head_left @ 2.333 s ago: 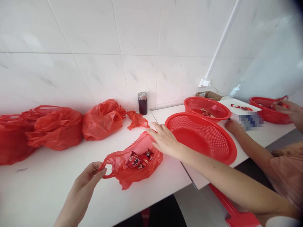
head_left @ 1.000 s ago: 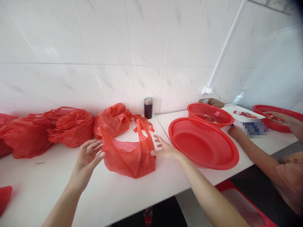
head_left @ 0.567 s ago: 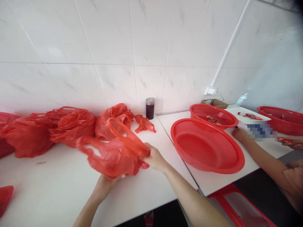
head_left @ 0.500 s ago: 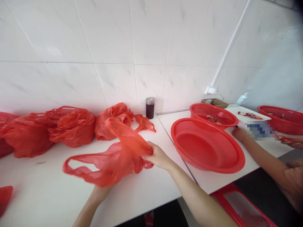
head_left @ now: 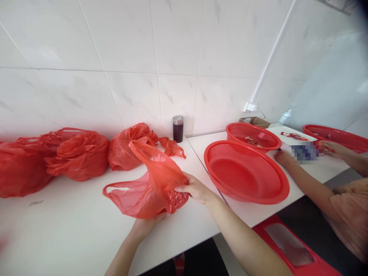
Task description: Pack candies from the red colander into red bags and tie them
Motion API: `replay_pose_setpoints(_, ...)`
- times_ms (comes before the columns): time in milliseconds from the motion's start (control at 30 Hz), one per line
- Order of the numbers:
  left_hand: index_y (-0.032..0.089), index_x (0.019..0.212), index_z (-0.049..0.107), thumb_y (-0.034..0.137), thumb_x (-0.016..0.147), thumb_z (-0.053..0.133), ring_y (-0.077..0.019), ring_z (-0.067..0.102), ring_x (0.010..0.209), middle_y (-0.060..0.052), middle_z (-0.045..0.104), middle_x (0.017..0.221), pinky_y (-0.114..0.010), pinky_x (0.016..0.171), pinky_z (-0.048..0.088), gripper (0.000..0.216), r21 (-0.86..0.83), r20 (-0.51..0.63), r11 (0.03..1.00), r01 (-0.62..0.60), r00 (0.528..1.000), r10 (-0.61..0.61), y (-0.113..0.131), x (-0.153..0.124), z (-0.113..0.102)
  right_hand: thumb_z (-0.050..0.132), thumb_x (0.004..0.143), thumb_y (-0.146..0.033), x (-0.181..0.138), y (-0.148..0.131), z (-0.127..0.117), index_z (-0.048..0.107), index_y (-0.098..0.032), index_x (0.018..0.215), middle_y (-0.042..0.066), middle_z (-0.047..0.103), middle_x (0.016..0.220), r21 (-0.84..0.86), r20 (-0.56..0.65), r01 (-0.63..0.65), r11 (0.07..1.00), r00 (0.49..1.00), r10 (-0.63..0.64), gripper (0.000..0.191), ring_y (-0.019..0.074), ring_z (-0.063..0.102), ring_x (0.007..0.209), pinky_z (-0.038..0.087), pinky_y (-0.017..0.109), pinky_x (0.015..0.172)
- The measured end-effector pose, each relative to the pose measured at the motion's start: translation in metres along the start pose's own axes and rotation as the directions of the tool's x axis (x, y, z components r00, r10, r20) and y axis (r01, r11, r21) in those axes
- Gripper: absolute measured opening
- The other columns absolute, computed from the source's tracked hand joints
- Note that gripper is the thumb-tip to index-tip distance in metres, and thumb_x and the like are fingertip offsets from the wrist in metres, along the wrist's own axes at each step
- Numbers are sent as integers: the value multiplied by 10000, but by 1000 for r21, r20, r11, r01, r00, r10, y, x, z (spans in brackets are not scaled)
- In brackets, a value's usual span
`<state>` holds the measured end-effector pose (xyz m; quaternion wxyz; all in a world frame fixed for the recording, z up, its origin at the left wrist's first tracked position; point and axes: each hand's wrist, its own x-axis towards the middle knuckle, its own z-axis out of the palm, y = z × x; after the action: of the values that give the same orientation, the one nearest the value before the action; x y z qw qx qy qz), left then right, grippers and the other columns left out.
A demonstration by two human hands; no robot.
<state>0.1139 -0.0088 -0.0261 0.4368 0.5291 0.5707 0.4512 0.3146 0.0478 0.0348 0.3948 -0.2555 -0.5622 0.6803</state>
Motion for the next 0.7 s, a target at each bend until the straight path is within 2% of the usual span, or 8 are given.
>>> replay_pose_setpoints(67, 236, 919, 631, 446, 679, 674, -305, 662, 866, -94, 709, 924, -408, 733, 536, 322, 125, 95, 991, -48, 995, 36, -2, 7, 5, 660, 788, -249, -3, 10, -8, 561, -225, 1239, 54, 643, 1202, -137, -83, -3, 991, 997, -8, 463, 213, 598, 1127, 458, 369, 969)
replay_pose_setpoints(133, 227, 820, 613, 417, 719, 613, -274, 647, 778, -67, 693, 816, -376, 679, 517, 216, 246, 126, 967, -70, 991, 39, -4, 17, -3, 582, 834, -240, -4, 22, -21, 608, -213, 1151, 47, 675, 1088, -398, -250, -80, 914, 968, -25, 320, 203, 633, 1030, 485, 354, 903)
replay_pose_setpoints(200, 219, 683, 566, 344, 700, 587, -261, 614, 727, -47, 657, 720, -363, 656, 485, 128, 343, 80, 937, -64, 996, 38, -4, 27, -21, 536, 847, -222, -5, 36, -36, 647, -190, 1036, 62, 671, 999, -581, -402, -195, 790, 913, -71, 221, 210, 637, 958, 485, 362, 863)
replay_pose_setpoints(267, 222, 596, 502, 277, 667, 565, -249, 584, 684, -27, 613, 642, -347, 629, 452, 110, 447, 29, 894, -37, 999, 27, 0, 31, -42, 530, 840, -207, -6, 49, -48, 656, -178, 1008, 88, 641, 1020, -636, -473, -247, 731, 873, -116, 212, 224, 615, 977, 463, 379, 884)
replay_pose_setpoints(367, 218, 698, 552, 287, 691, 582, -253, 603, 712, -22, 649, 708, -337, 637, 459, 75, 524, 34, 852, 21, 998, -45, 13, 26, -67, 513, 822, -173, -6, 56, -52, 618, -199, 1133, 102, 578, 1183, -651, -483, -231, 723, 861, -160, 329, 219, 560, 1095, 437, 370, 936)
replay_pose_setpoints(500, 237, 1140, 551, 485, 727, 656, -284, 633, 979, -64, 683, 1086, -365, 802, 492, 493, 402, 65, 912, 77, 991, -113, 40, 17, -76, 477, 810, -154, 8, 35, -36, 491, -280, 1296, 52, 522, 1331, -670, -414, -103, 736, 874, -255, 502, 186, 503, 1205, 426, 349, 970)
replay_pose_setpoints(600, 242, 1156, 560, 594, 752, 593, -285, 632, 968, -59, 691, 1034, -407, 850, 467, 537, 391, -116, 918, 69, 993, -25, 61, 31, -75, 520, 856, -314, 41, 5, -22, 406, -282, 1351, 61, 523, 1348, -717, -402, -48, 696, 843, -357, 509, 208, 487, 1237, 407, 373, 986)
replay_pose_setpoints(700, 228, 1046, 636, 634, 733, 588, -287, 618, 997, -51, 702, 949, -412, 905, 441, 514, 271, -256, 962, 30, 966, 42, 81, 53, -73, 613, 807, -448, 80, -22, -17, 464, -229, 1271, 89, 583, 1266, -771, -444, -166, 614, 832, -333, 534, 250, 540, 1164, 420, 388, 940)
